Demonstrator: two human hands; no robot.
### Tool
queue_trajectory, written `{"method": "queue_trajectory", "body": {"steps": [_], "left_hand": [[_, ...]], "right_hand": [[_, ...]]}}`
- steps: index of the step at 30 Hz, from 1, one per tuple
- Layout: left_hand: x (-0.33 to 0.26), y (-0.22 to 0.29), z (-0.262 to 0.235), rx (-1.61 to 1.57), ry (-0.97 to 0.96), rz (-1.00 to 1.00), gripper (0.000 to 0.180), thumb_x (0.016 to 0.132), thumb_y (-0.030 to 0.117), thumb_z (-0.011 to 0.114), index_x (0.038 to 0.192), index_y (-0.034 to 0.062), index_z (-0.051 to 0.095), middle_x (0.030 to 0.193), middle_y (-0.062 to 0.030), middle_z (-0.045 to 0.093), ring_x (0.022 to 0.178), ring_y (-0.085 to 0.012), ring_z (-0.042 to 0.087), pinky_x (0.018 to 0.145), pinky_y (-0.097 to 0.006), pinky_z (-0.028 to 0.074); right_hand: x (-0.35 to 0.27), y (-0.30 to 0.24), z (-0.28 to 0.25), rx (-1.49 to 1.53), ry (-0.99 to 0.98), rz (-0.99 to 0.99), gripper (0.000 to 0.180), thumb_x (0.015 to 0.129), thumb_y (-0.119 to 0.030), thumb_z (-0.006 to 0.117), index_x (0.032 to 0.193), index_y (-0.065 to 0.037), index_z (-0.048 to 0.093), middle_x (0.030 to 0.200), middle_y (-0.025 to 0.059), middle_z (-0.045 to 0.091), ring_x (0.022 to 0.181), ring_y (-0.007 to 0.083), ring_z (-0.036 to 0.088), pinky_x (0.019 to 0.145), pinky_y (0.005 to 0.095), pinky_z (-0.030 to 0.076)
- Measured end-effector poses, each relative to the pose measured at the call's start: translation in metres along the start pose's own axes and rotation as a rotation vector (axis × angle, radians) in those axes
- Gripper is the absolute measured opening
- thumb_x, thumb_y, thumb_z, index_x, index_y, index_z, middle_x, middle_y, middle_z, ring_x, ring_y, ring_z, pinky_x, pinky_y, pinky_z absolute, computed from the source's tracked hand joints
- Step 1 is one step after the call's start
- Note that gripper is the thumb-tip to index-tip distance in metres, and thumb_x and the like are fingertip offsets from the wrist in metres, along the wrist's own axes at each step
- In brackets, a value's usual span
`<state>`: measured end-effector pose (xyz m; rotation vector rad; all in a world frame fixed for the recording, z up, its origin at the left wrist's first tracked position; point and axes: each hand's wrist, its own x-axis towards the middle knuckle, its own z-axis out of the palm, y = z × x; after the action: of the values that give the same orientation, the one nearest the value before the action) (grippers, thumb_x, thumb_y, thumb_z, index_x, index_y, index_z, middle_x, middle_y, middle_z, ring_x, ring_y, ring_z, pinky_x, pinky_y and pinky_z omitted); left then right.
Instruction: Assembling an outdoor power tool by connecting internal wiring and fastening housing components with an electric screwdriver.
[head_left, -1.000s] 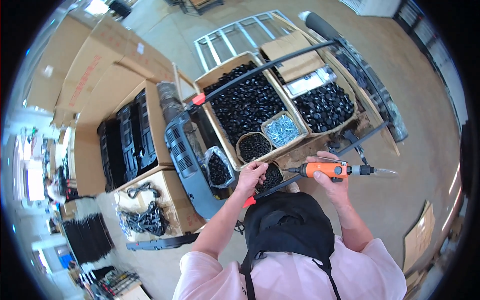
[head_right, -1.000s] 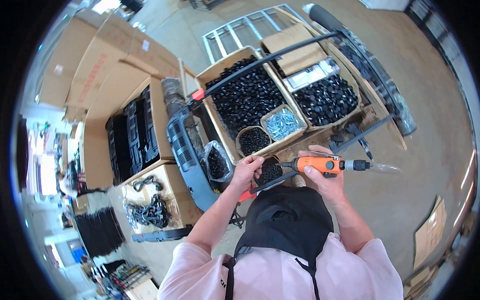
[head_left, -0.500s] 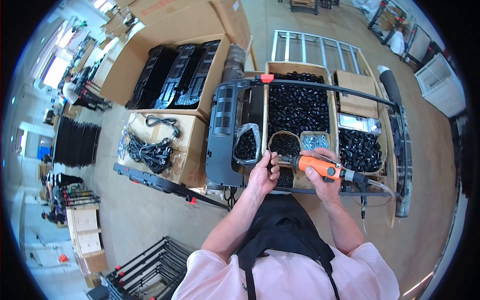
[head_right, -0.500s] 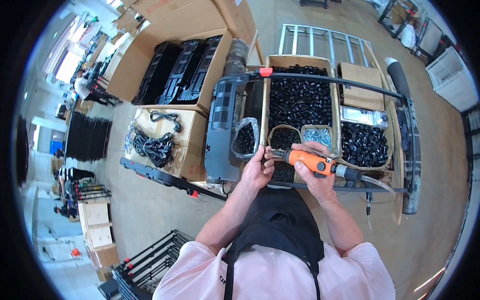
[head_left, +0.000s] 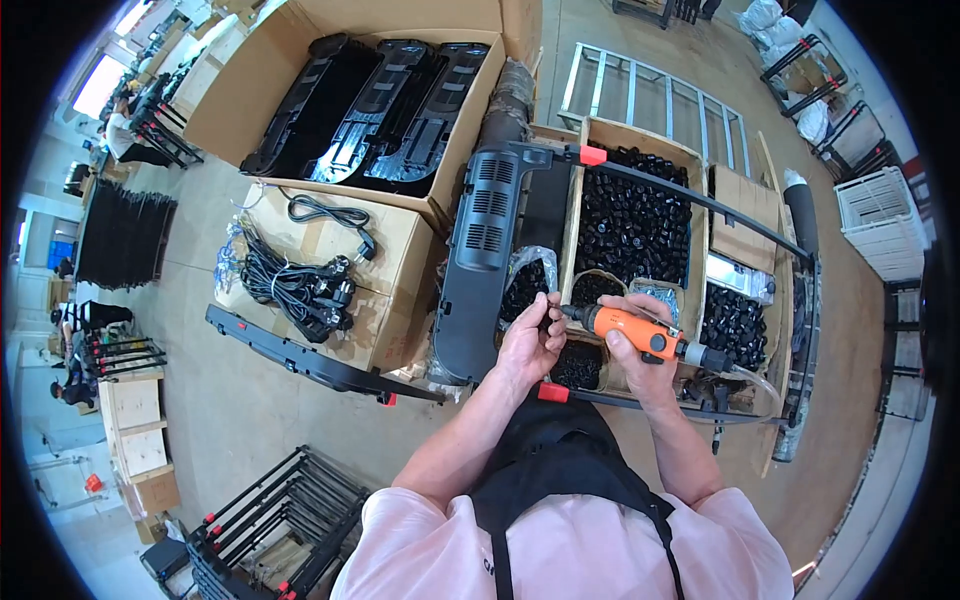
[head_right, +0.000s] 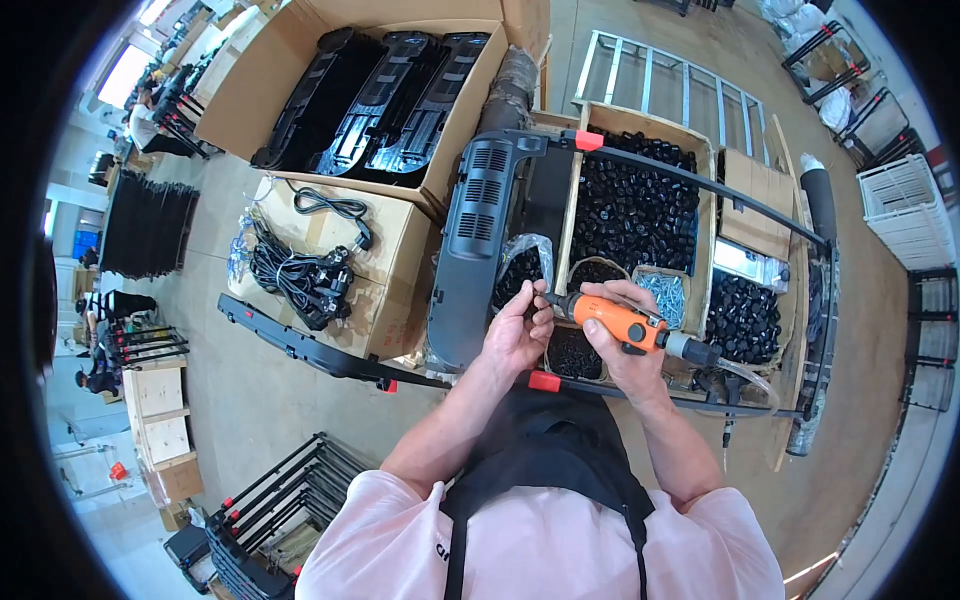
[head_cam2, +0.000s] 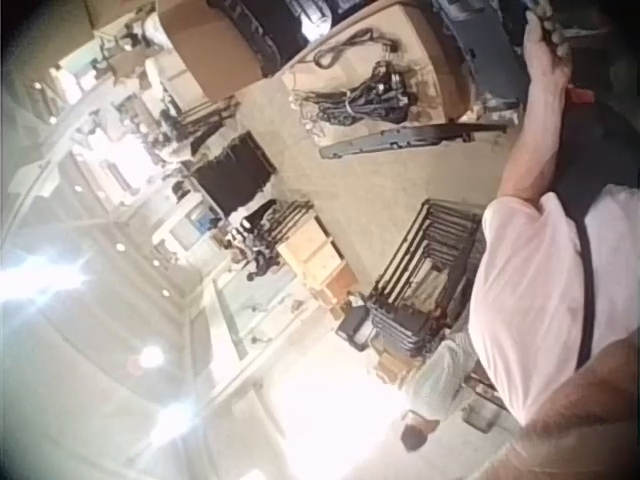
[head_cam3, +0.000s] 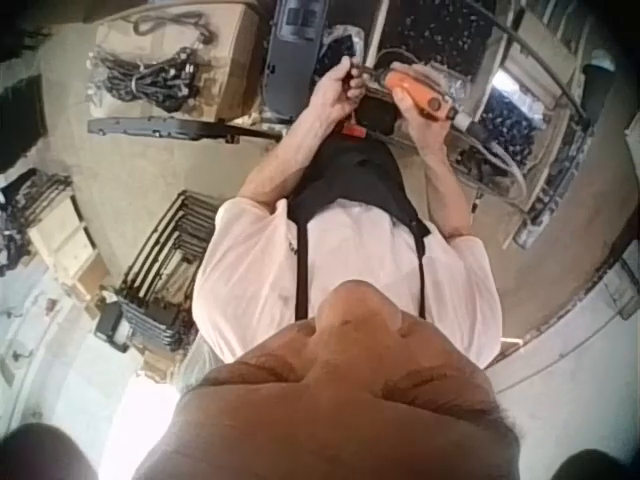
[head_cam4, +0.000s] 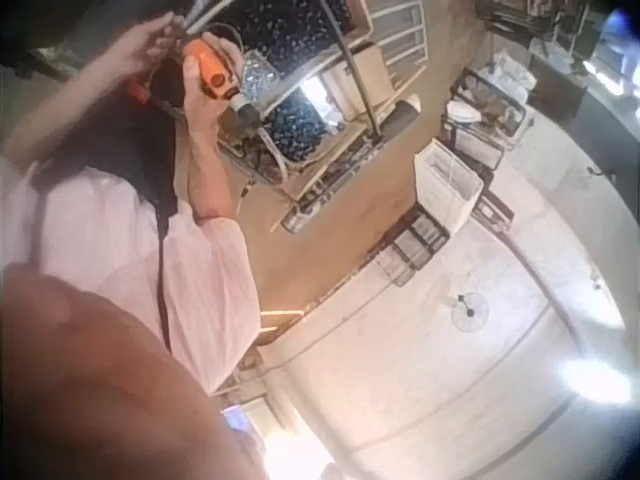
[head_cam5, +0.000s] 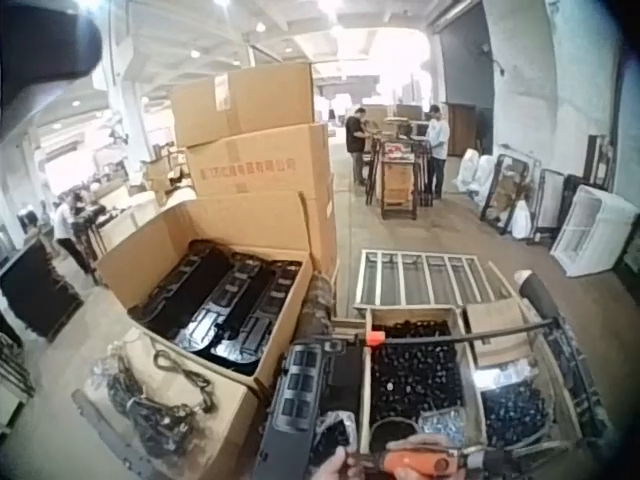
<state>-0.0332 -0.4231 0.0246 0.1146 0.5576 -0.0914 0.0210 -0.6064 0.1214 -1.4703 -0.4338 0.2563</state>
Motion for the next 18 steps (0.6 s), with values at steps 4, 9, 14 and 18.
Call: {"method": "queue_trajectory", "body": {"steps": [4,9,14,18], "left_hand": [[0.0,0.033,0.001,0.013,-0.014,0.002,0.029,0.108,0.034,0.063,0.12,0.0082,0.066,0.085,0.0006,0.061,0.067,-0.0112,0.053,0.052,-0.023,0.04],[-0.004,0.06,0.005,0.02,0.018,0.015,0.031,0.109,0.034,0.061,0.124,0.0069,0.065,0.085,0.0014,0.061,0.067,-0.0113,0.053,0.054,-0.024,0.04],[-0.005,0.08,0.012,-0.065,-0.021,0.02,0.033,0.111,0.037,0.057,0.126,0.0083,0.065,0.084,0.0019,0.059,0.068,-0.0117,0.053,0.055,-0.025,0.04],[-0.009,0.089,0.014,-0.181,-0.031,0.004,0.038,0.113,0.04,0.052,0.127,0.0067,0.062,0.083,0.0023,0.057,0.064,-0.0113,0.052,0.052,-0.025,0.039]], "right_hand": [[0.022,-0.002,0.027,-0.008,-0.016,-0.012,0.052,0.094,-0.005,0.076,0.138,-0.001,0.048,0.131,0.0229,0.069,0.125,0.0286,0.066,0.111,0.0439,0.051],[0.043,-0.003,0.054,-0.038,-0.047,0.015,0.052,0.094,-0.004,0.075,0.138,-0.001,0.048,0.131,0.023,0.069,0.125,0.0284,0.066,0.111,0.0443,0.052],[0.068,-0.011,0.077,-0.073,-0.058,0.034,0.052,0.093,-0.004,0.076,0.137,-0.002,0.049,0.13,0.0225,0.069,0.123,0.0282,0.066,0.111,0.0444,0.051],[0.092,-0.015,0.099,-0.104,-0.063,0.069,0.052,0.092,-0.004,0.077,0.137,-0.001,0.05,0.129,0.023,0.07,0.123,0.0281,0.067,0.11,0.0435,0.052]]}}
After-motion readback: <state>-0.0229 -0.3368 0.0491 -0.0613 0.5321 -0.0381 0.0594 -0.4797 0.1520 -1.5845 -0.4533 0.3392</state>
